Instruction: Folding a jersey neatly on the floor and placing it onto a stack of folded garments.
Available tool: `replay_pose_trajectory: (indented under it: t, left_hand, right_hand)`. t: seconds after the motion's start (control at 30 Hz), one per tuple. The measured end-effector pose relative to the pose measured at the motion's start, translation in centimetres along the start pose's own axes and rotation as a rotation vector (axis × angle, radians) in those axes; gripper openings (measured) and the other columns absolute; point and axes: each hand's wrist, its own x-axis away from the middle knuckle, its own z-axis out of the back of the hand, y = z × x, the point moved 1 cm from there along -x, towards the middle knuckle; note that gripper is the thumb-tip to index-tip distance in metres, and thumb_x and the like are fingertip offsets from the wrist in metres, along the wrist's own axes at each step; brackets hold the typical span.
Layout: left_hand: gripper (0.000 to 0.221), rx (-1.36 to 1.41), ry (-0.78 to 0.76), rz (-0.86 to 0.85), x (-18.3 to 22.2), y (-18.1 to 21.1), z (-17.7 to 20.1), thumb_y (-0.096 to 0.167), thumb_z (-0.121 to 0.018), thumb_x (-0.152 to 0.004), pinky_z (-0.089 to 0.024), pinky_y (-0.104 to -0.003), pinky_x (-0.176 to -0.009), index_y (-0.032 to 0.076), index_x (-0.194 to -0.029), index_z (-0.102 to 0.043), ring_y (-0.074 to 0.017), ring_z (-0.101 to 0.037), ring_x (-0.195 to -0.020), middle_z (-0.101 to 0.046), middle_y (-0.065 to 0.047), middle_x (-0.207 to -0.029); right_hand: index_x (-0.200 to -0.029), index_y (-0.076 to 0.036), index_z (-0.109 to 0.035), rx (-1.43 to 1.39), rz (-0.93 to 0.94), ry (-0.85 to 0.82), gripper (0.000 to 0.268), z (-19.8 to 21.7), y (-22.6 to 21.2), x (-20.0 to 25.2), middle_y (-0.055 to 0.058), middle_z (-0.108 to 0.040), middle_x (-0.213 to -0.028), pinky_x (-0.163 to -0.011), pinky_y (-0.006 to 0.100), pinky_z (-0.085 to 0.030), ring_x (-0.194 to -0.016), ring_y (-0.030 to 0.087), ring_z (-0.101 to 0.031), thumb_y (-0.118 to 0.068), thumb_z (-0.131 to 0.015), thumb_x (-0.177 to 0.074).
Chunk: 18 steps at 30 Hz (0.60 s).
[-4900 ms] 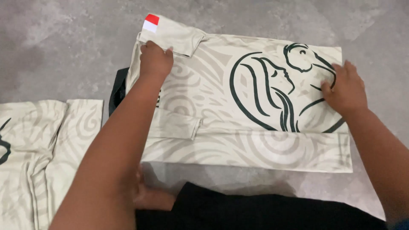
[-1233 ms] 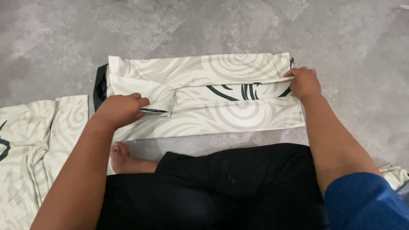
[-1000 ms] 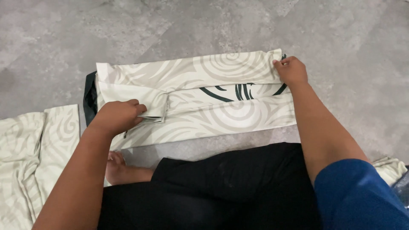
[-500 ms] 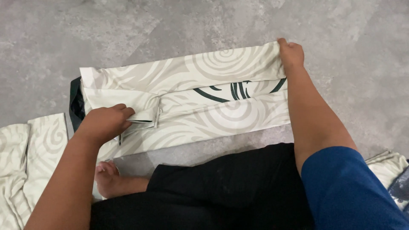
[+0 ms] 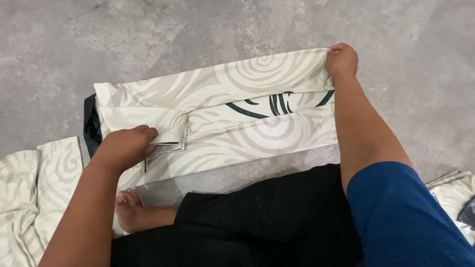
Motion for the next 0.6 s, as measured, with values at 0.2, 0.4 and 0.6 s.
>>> replay_pose_trajectory:
  t: [0.2, 0.4, 0.6]
  left_hand:
    - [0.038, 0.072, 0.005, -0.025, 0.7, 0.6, 1.5, 0.031, -0.062, -0.096, -0.053, -0.051, -0.059, 0.016, -0.131, -0.058, -0.0343, -0.070, -0.089, -0.059, -0.006, -0.115]
    - [0.042, 0.189, 0.071, -0.016, 1.4, 1.8, 3.3, 0.018, -0.043, -0.100, -0.047, -0.055, -0.058, 0.013, -0.141, -0.053, -0.0402, -0.066, -0.079, -0.063, -0.014, -0.111]
    - [0.032, 0.154, 0.241, -0.030, 2.1, 2.1, 1.7, 0.033, -0.048, -0.109, -0.060, -0.056, -0.088, 0.019, -0.138, -0.051, -0.0393, -0.072, -0.110, -0.066, -0.011, -0.126]
  right_hand:
    - [-0.113, -0.024, -0.065, -0.203, 0.206, 0.339, 0.033, 1.8, 4.3, -3.7, 0.009, -0.061, -0.115, -0.085, 0.037, -0.053, -0.099, 0.023, -0.067, -0.006, -0.044, -0.095]
    - [-0.127, -0.008, -0.068, -0.089, 1.043, -0.166, 0.019, 2.3, -10.6, 12.5, 0.013, -0.063, -0.123, -0.084, 0.042, -0.052, -0.090, 0.026, -0.067, -0.001, -0.061, -0.111]
    - [-0.148, -0.014, -0.053, 0.274, 1.254, -0.749, 0.065, -2.9, -21.6, 36.3, 0.017, -0.056, -0.144, -0.103, 0.058, -0.056, -0.129, 0.045, -0.059, -0.033, -0.078, -0.091]
